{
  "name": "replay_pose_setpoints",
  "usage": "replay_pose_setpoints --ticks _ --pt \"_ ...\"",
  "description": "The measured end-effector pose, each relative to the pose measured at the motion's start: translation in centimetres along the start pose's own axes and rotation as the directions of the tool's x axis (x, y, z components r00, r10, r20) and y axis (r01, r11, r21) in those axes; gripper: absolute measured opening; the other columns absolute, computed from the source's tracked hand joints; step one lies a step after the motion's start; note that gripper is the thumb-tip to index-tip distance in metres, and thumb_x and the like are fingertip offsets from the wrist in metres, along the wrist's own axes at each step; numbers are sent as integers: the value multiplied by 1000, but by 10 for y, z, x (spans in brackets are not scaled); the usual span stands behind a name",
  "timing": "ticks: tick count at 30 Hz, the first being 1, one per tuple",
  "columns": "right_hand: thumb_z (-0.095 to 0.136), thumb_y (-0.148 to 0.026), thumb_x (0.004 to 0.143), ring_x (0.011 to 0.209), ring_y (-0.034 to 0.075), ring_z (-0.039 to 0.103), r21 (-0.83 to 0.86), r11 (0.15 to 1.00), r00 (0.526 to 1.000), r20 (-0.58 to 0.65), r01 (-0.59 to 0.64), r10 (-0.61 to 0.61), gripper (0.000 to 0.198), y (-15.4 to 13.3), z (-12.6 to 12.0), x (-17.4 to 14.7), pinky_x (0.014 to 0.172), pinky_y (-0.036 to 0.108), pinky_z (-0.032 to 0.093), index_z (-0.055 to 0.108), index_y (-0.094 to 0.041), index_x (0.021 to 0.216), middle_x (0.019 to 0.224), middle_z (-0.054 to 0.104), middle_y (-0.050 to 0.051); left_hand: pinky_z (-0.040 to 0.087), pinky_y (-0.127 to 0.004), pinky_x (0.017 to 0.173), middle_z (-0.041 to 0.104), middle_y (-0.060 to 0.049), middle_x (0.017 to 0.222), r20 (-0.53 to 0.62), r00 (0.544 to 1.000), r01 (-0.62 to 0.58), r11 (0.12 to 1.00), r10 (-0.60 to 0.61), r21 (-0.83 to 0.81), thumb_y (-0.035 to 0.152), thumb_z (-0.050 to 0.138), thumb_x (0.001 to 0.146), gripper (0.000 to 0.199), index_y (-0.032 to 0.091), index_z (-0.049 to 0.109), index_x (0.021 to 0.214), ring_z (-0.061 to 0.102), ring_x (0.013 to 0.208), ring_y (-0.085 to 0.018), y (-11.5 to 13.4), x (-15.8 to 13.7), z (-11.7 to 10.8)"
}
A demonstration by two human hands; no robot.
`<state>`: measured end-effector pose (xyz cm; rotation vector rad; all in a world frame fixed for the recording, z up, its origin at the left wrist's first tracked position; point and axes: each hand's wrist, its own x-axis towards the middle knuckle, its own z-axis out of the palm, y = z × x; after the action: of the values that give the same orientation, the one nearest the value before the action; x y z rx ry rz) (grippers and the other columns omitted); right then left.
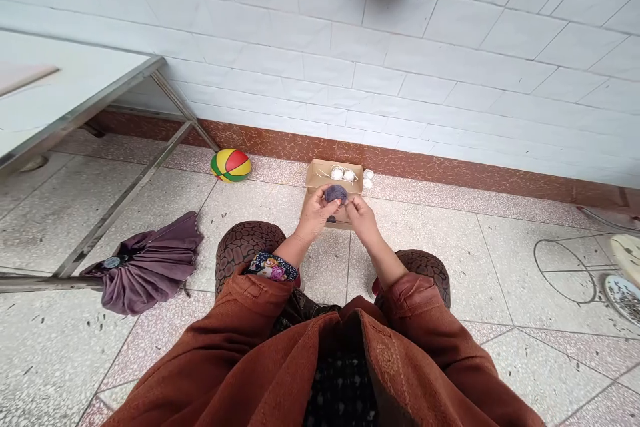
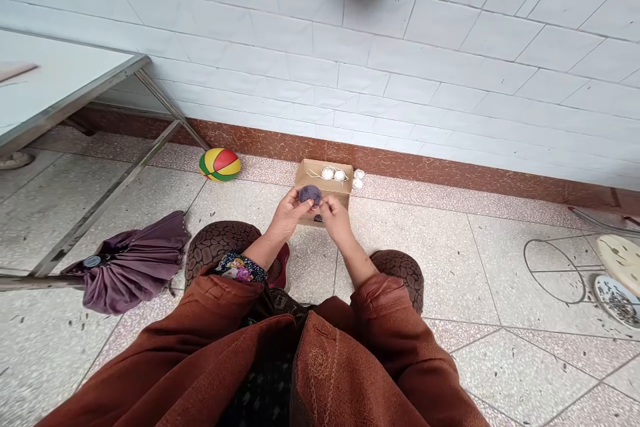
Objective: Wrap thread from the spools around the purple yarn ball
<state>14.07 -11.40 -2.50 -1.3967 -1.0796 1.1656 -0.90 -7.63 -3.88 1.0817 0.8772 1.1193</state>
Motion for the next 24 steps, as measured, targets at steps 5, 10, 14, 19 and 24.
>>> replay_pose_setpoints --ticks 5,10,14,19,24 --pt "65 -36 100 81 21 65 -344 834 900 232 432 -370 16 -2 -9 -38 80 34 53 72 -25 91 85 71 3 55 -32 87 77 -5 104 -106 994 37 999 -34 25 40 93 66 52 18 72 109 69 94 -19 3 -13 -1" --pt "70 -37 102 90 23 67 -335 745 814 317 577 -487 15 -38 -28 -32 86 37 55 79 -26 96 95 75 5 51 -31 84 78 -5 102 51 992 119 993 -119 12 41 97 65 54 18 77 109 67 90 -19 12 -36 1" --pt "74 -42 98 90 22 65 -291 801 849 261 522 -459 20 -51 -41 -1 89 38 55 76 -25 88 91 73 4 49 -30 78 79 -9 114 227 967 132 990 -118 -46 41 94 74 54 19 80 122 67 95 -20 23 -51 6" --pt "68 -57 96 79 20 60 -198 945 964 114 259 -241 34 -17 -33 6 79 34 54 70 -24 87 82 68 1 55 -29 81 75 -8 128 187 978 139 956 -92 -257 35 94 77 59 24 74 132 69 97 -17 33 -55 10" --pt "62 -54 99 89 24 67 -283 921 962 128 268 -241 30 18 -14 -34 86 37 58 73 -26 96 90 74 3 58 -30 81 78 -8 111 154 975 205 917 -160 -343 35 97 74 48 16 74 112 71 87 -16 34 -51 11"
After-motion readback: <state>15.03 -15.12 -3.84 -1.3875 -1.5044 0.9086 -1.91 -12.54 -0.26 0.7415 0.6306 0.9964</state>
